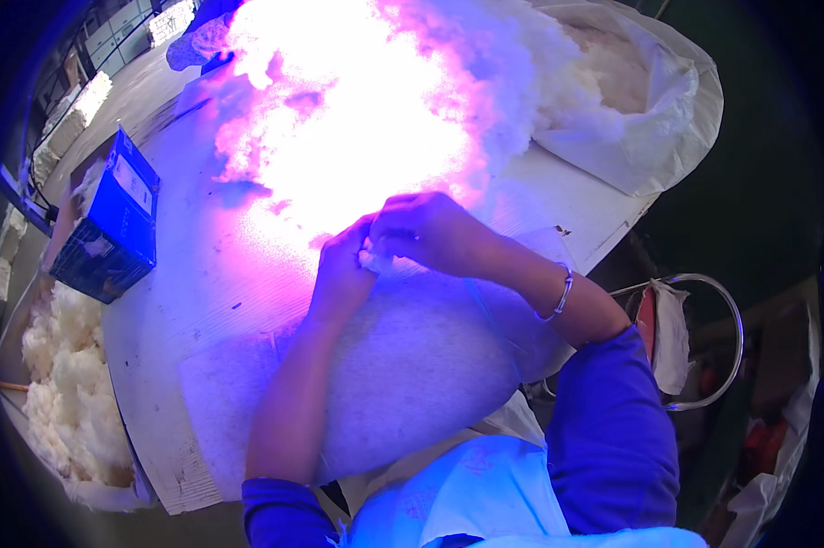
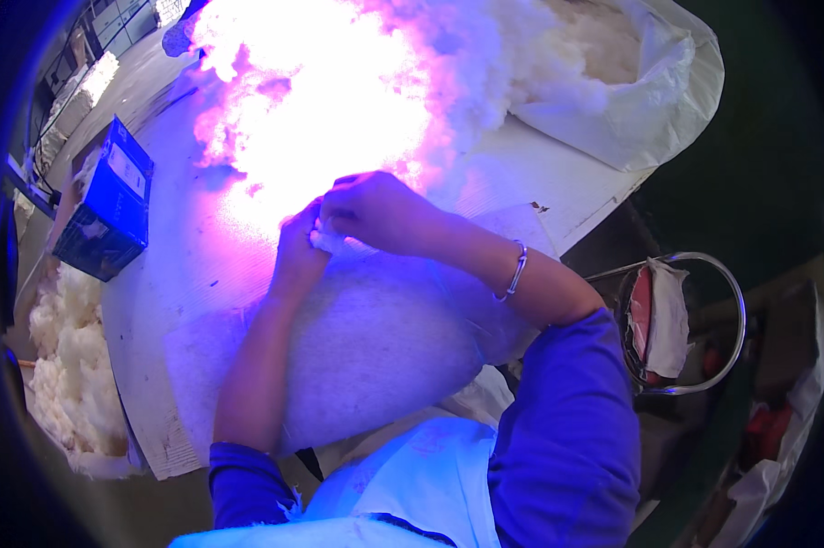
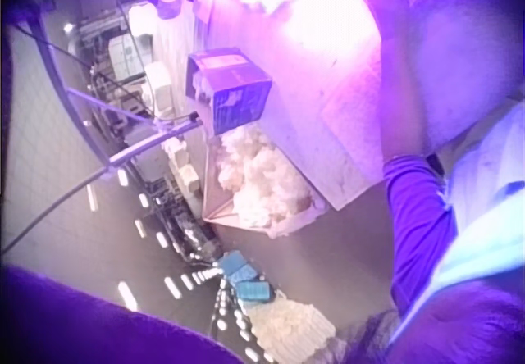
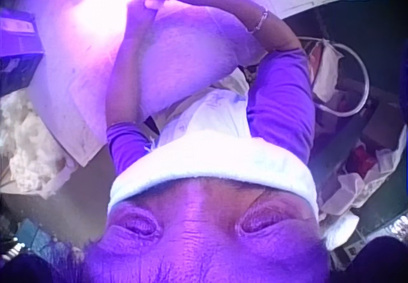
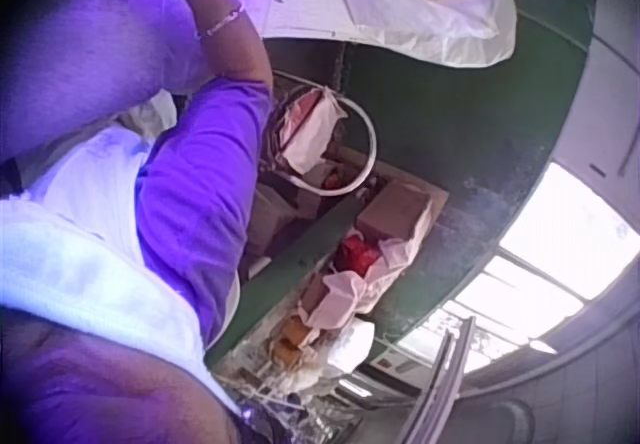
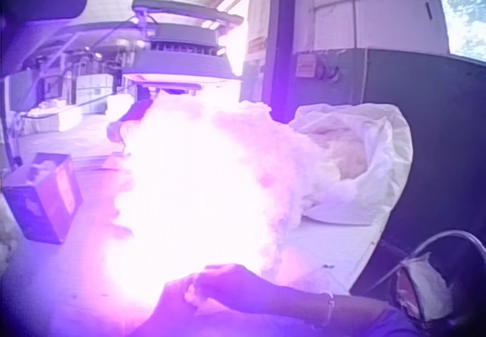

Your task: The person sits at a table and repeatedly picks up clumps of white cotton, pulls them apart by hand, and places them into a blue box. The process is continuous and repetitive throughout the clip.

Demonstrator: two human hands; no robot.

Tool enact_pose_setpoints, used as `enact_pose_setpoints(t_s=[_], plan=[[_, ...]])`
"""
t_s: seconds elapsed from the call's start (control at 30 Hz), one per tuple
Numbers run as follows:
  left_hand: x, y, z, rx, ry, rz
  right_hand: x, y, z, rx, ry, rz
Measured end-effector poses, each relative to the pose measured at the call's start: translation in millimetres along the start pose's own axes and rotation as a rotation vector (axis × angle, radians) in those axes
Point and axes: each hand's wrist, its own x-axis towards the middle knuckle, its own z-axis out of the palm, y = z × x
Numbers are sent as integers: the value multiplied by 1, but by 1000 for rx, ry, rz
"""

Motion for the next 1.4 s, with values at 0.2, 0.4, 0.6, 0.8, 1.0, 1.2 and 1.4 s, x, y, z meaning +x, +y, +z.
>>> enact_pose_setpoints(t_s=[0.2, 0.4, 0.6, 0.8, 1.0, 1.2, 1.4], plan=[[-1, -3, 1, -29, 58, -106, 19, 39, -69, 229, 416, 183], [0, 0, 4, -6, 58, -137, 44, 110, -137, -61, 315, 453], [2, -1, 4, 47, 98, -111, 29, 154, -181, -545, 558, 566], [1, 0, 2, 10, 61, -152, 26, 151, -175, -650, 644, 325], [0, -3, 2, -27, 57, -153, 54, 162, -179, -966, 593, 315], [5, 0, -1, 135, 185, 131, 44, 133, -147, -790, 634, 102], [5, 6, 4, 26, 141, 106, 18, 35, -29, -278, 51, -93]])
